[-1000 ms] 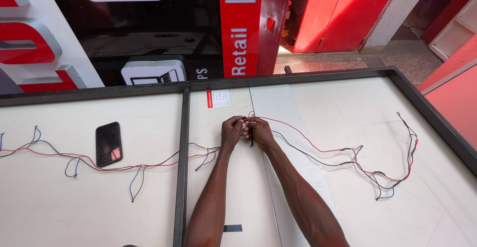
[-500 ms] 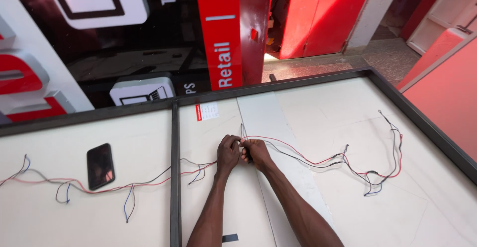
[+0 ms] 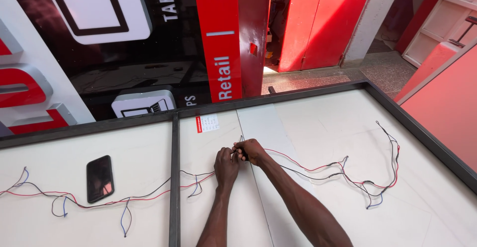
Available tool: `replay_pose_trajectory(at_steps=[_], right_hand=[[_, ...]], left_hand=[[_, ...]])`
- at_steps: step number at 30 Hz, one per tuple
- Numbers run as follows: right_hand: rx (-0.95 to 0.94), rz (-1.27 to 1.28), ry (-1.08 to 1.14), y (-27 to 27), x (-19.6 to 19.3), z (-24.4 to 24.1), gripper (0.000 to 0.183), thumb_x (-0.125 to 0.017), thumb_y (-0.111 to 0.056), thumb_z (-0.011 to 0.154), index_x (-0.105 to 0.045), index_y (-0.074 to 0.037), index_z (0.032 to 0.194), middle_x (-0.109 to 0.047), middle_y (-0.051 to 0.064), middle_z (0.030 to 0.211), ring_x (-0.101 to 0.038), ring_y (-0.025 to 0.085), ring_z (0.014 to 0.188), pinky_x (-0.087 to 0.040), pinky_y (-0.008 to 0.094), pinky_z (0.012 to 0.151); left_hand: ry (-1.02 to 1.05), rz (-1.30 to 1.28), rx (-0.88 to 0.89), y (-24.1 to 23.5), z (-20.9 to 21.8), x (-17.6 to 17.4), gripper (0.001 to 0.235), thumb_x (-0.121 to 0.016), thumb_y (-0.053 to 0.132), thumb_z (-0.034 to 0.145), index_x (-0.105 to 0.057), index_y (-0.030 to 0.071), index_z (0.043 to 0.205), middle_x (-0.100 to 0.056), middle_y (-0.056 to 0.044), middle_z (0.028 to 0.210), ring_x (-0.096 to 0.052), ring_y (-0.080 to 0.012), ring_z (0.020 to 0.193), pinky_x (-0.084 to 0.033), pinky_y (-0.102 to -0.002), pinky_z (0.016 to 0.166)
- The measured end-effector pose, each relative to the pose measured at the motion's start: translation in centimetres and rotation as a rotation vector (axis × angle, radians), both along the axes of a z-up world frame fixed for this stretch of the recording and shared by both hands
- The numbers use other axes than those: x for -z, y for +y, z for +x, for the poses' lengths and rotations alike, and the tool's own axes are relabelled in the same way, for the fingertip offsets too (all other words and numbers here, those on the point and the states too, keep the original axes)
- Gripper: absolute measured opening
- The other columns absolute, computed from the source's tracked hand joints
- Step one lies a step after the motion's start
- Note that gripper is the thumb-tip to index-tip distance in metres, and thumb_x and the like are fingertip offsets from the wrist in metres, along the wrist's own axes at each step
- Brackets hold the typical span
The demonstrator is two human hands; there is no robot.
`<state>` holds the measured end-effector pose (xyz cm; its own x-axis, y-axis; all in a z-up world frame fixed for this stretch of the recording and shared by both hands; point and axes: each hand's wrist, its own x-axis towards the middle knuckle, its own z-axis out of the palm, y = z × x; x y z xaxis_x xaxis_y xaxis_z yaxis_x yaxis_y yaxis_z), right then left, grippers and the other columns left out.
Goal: Connecting and insulating electrical wires for a sign assembly
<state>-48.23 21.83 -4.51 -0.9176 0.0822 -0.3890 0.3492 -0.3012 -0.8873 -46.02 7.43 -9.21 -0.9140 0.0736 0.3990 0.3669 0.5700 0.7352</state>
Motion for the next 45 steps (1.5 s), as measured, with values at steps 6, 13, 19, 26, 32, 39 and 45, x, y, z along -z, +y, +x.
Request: replay_pose_trajectory(at_steps=[6, 13, 19, 26, 32, 39, 45], right_hand=[[-0.068, 0.011, -0.035, -0.6, 0.2, -2.1, 0.019, -0.072, -0.005, 0.102, -0.077, 0.013, 0.1, -0.065, 0.007, 0.065, -0.072, 0.016, 0.05, -0.058, 0.025, 0.041], [-0.104, 0.045, -0.106, 0.5, 2.5, -3.6, 0.015, -0.074, -0.007, 0.102, -0.074, 0.006, 0.094, -0.064, 0.007, 0.066, -0.072, 0.018, 0.05, -0.055, 0.024, 0.04], [-0.079, 0.074, -0.087, 0.8, 2.5, -3.8, 0.015, -0.074, -0.005, 0.101, -0.073, 0.006, 0.092, -0.065, 0.009, 0.065, -0.073, 0.02, 0.049, -0.056, 0.026, 0.039], [-0.162, 0.169, 0.111, 0.4, 0.9, -2.4, 0.019, -0.072, -0.008, 0.104, -0.076, 0.01, 0.109, -0.072, 0.016, 0.073, -0.078, 0.024, 0.056, -0.066, 0.031, 0.045], [-0.218, 0.636, 0.654, 0.2, 2.0, 1.6, 0.083, -0.072, -0.003, 0.107, -0.033, -0.012, 0.179, -0.076, 0.025, 0.126, -0.079, 0.035, 0.108, -0.068, 0.044, 0.082], [-0.055, 1.469, 0.859, 0.3, 3.8, 0.6, 0.069, -0.078, 0.0, 0.09, -0.06, -0.016, 0.155, -0.071, 0.004, 0.107, -0.069, 0.028, 0.104, -0.069, 0.046, 0.072], [-0.021, 1.596, 0.977, -0.1, 3.5, -1.9, 0.068, -0.091, -0.012, 0.084, -0.066, -0.02, 0.147, -0.067, 0.002, 0.115, -0.064, 0.028, 0.106, -0.069, 0.044, 0.076]], left_hand=[[0.099, -0.016, -0.166, 0.7, -0.5, 2.1, 0.027, -0.07, 0.027, 0.112, -0.062, 0.017, 0.136, -0.071, -0.009, 0.096, -0.079, -0.0369, 0.1, -0.066, -0.057, 0.084], [0.221, -0.24, -0.087, 0.5, -0.6, 1.8, 0.016, -0.07, 0.006, 0.1, -0.066, 0.022, 0.103, -0.061, 0.001, 0.089, -0.073, -0.0258, 0.091, -0.065, -0.04, 0.078], [0.227, -0.207, -0.042, 0.6, -1.0, 2.7, 0.02, -0.071, 0.001, 0.096, -0.068, 0.017, 0.109, -0.063, -0.004, 0.092, -0.073, -0.0307, 0.095, -0.065, -0.044, 0.079], [0.143, -0.247, -0.055, 0.4, -3.0, 4.6, 0.009, -0.074, 0.011, 0.097, -0.067, 0.014, 0.102, -0.063, -0.005, 0.091, -0.073, -0.032, 0.093, -0.067, -0.047, 0.076], [0.064, -0.295, -0.067, -0.7, -3.4, 1.3, 0.005, -0.067, 0.016, 0.105, -0.067, 0.011, 0.104, -0.067, -0.011, 0.093, -0.075, -0.0401, 0.097, -0.067, -0.057, 0.082], [-0.602, 0.049, 0.253, -0.1, -13.6, 7.8, 0.028, -0.076, 0.037, 0.096, -0.084, 0.013, 0.085, -0.074, -0.007, 0.07, -0.073, -0.0274, 0.07, -0.057, -0.047, 0.064], [-0.772, 0.354, 0.221, -2.6, -8.1, -6.5, 0.024, -0.068, 0.026, 0.094, -0.071, 0.012, 0.074, -0.04, 0.006, 0.059, -0.033, -0.0079, 0.05, -0.029, -0.029, 0.052]])
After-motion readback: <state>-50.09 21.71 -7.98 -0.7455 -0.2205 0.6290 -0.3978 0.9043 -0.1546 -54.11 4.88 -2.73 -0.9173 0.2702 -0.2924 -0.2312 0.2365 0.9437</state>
